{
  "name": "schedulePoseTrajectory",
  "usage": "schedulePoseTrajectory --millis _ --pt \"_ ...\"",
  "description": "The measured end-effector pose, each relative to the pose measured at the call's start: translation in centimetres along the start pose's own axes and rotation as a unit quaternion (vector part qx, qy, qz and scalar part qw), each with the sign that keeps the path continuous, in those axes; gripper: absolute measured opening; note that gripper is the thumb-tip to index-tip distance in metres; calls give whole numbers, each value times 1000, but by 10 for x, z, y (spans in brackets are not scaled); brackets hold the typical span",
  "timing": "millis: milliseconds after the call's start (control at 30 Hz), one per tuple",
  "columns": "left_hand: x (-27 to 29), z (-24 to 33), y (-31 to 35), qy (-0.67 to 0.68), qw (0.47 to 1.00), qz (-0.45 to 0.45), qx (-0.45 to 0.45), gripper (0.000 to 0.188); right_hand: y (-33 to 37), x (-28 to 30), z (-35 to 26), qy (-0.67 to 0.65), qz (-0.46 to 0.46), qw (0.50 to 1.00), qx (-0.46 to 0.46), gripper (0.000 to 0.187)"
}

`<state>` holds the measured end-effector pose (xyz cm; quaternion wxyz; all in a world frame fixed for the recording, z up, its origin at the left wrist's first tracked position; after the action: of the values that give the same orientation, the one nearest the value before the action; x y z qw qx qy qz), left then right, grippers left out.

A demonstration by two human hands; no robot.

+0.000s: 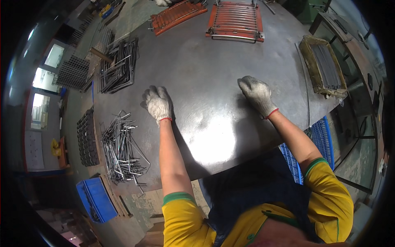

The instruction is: The person inserts metal rods into slots on an orange jig to assemble a metal grid. They repeatedly pick up rods from a pile, place them into the jig, and then remove the completed grid to place it on a stack. The process is repeated for multiple units.

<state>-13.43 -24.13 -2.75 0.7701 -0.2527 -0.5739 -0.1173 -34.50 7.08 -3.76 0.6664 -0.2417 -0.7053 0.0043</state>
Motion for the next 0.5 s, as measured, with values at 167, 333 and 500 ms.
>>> schedulePoseTrajectory --millis 167,333,500 --pt "-4 -7 -1 -14 1000 -3 3 43 -4 -10 6 -38 -41 998 -38 24" --pt "1 3 1 -15 1000 -16 0 40 0 -2 3 -30 26 999 -1 26" --pt "1 -1 1 -17 1000 4 -5 38 0 -5 5 -51 6 998 -22 28"
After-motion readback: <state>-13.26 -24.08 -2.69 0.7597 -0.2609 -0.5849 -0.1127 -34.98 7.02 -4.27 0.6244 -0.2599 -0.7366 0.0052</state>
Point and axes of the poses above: each hand's wrist, its own y-axis away from the middle knuckle, its own x-axis out of the back of the hand, z = x × y, the point moved 9 cm from there along -y, towards the middle knuckle, and after that the axes turned 11 degrees about -z, right-handed, at the moved point
